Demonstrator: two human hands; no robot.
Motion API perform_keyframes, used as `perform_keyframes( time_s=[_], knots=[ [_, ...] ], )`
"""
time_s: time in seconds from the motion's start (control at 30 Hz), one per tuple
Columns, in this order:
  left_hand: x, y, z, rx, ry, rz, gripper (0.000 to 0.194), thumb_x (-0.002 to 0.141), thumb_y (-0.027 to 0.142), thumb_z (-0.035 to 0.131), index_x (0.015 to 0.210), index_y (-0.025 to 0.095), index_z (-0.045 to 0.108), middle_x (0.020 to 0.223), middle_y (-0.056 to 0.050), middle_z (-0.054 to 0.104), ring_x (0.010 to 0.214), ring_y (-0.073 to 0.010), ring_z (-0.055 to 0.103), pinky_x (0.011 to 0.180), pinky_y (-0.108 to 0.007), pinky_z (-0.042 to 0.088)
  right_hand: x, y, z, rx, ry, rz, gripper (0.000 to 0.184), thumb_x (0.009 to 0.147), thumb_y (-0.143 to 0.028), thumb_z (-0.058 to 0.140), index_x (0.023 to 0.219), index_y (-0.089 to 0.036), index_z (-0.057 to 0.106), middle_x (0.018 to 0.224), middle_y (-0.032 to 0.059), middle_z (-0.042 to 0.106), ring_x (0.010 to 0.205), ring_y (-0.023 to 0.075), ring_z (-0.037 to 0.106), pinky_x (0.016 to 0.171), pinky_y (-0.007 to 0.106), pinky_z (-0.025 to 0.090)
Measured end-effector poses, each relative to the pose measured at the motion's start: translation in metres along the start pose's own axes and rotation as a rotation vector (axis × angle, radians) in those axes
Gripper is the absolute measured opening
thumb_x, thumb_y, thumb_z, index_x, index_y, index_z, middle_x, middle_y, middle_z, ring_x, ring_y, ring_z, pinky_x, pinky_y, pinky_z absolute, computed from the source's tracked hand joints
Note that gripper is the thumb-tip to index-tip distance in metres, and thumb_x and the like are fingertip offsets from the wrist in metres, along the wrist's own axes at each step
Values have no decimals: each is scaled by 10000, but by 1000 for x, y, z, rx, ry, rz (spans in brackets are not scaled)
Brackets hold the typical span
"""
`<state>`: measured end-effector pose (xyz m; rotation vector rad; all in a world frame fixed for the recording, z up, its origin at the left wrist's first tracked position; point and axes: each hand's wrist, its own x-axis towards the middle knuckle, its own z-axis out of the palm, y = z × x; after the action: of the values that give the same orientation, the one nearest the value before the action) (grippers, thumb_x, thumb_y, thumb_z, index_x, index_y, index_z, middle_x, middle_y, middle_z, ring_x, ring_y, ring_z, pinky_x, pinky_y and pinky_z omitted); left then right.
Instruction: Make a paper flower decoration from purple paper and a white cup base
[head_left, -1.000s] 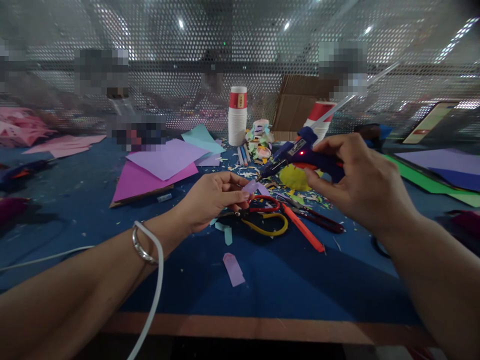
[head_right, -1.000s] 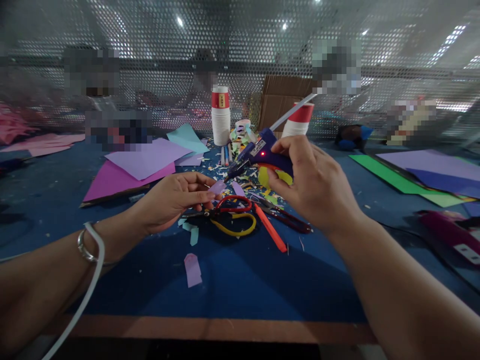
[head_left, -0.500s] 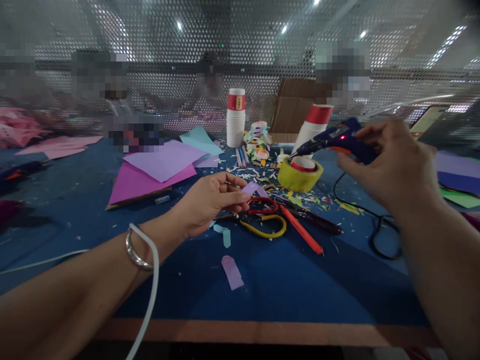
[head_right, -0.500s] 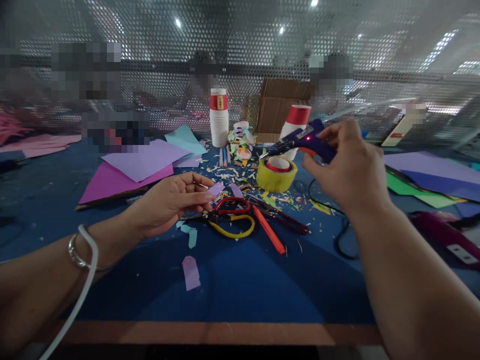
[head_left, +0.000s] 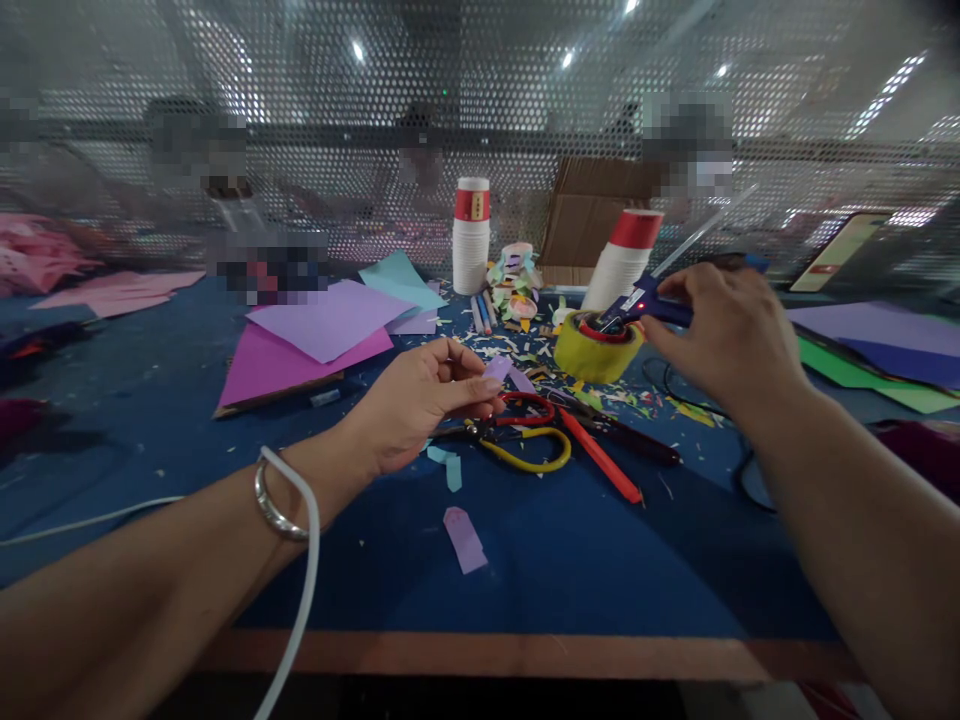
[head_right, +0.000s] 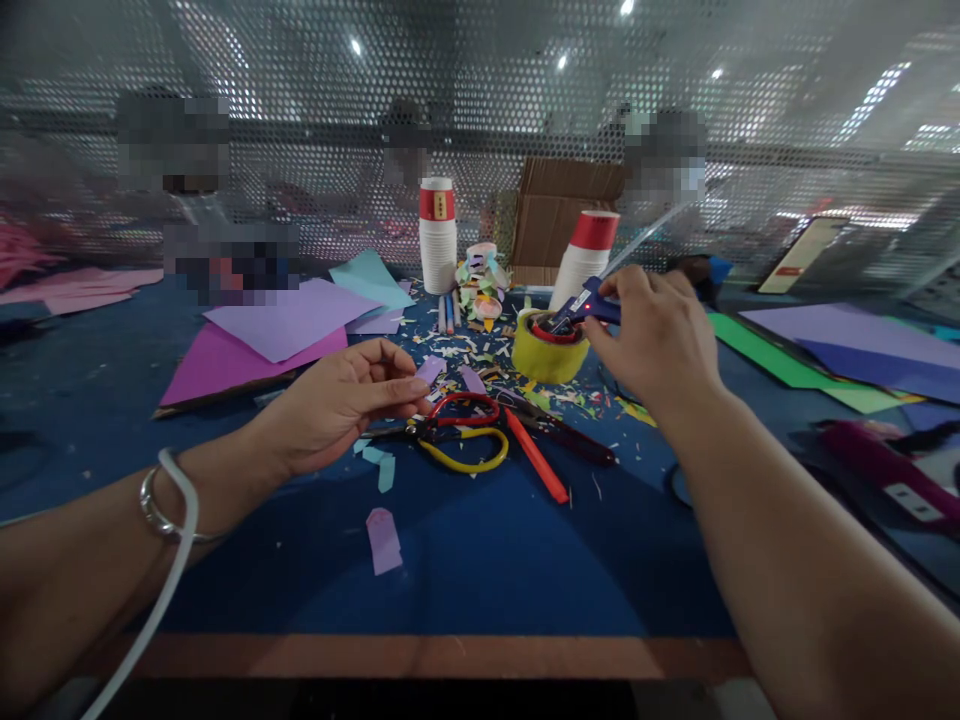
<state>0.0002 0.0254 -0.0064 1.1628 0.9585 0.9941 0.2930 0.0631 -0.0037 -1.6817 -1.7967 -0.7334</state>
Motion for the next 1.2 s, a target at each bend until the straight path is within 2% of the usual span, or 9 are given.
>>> perform_keyframes(
  time_s=[0.07,0.13,0.23,0.33,0.47,0.83,0.93,1.1,1.2],
  knots=[
    [0,0,0,-11,2,11,233,768,46,750,777,152,543,679,21,686,670,-110,707,676,-232,552,-4,-12,-5,41,128,-61,166,807,-264,678,947,-175,670,983,163,714,1026,326,600,924,464,462],
    [0,-1,0,-20,8,14,244,770,44,747,776,153,529,684,15,688,682,-114,715,671,-224,555,-11,-33,-13,238,113,-90,148,852,-321,646,890,-181,677,919,123,708,942,289,620,871,433,478],
    [-1,-1,1,-38,17,12,263,767,39,750,784,156,516,664,27,676,676,-114,721,634,-195,550,-24,-70,-24,760,-223,-10,253,894,-445,631,829,-208,690,816,43,709,702,184,614,652,318,465],
    [-2,-2,4,-51,22,0,284,758,33,756,808,163,508,660,45,667,650,-114,720,602,-192,555,-32,-96,-27,1027,-466,26,322,904,-510,622,809,-215,708,736,20,688,639,162,570,579,297,412],
    [-2,-3,7,-36,0,-7,391,684,54,833,828,179,492,638,79,636,572,-88,674,584,-200,558,-35,-105,-21,1251,-602,125,317,853,-525,692,775,-219,718,779,26,706,713,177,590,642,308,436],
    [-2,-8,10,45,-5,123,487,619,259,915,830,203,479,686,64,623,629,-110,654,658,-273,572,-38,-112,-20,1574,-660,428,296,700,-460,830,708,-215,663,707,-15,645,666,130,558,633,275,454],
    [2,1,-3,210,-18,179,359,740,285,825,906,194,521,749,7,663,714,-163,693,673,-305,571,-36,-108,-20,1576,-630,459,264,712,-410,812,718,-201,651,715,-12,638,665,120,558,624,265,456],
    [14,15,-43,804,16,270,149,794,255,703,877,170,613,808,-43,668,728,-170,641,681,-299,498,-34,-102,-22,1623,-659,488,144,735,-290,744,776,-185,654,769,5,690,621,101,585,560,239,455],
    [18,20,-58,1141,-82,263,260,770,316,698,990,181,664,970,-76,693,880,-229,634,764,-330,465,-35,-100,-22,1639,-714,485,120,739,-253,724,766,-188,626,735,-2,697,550,85,571,523,230,451]
  ],
)
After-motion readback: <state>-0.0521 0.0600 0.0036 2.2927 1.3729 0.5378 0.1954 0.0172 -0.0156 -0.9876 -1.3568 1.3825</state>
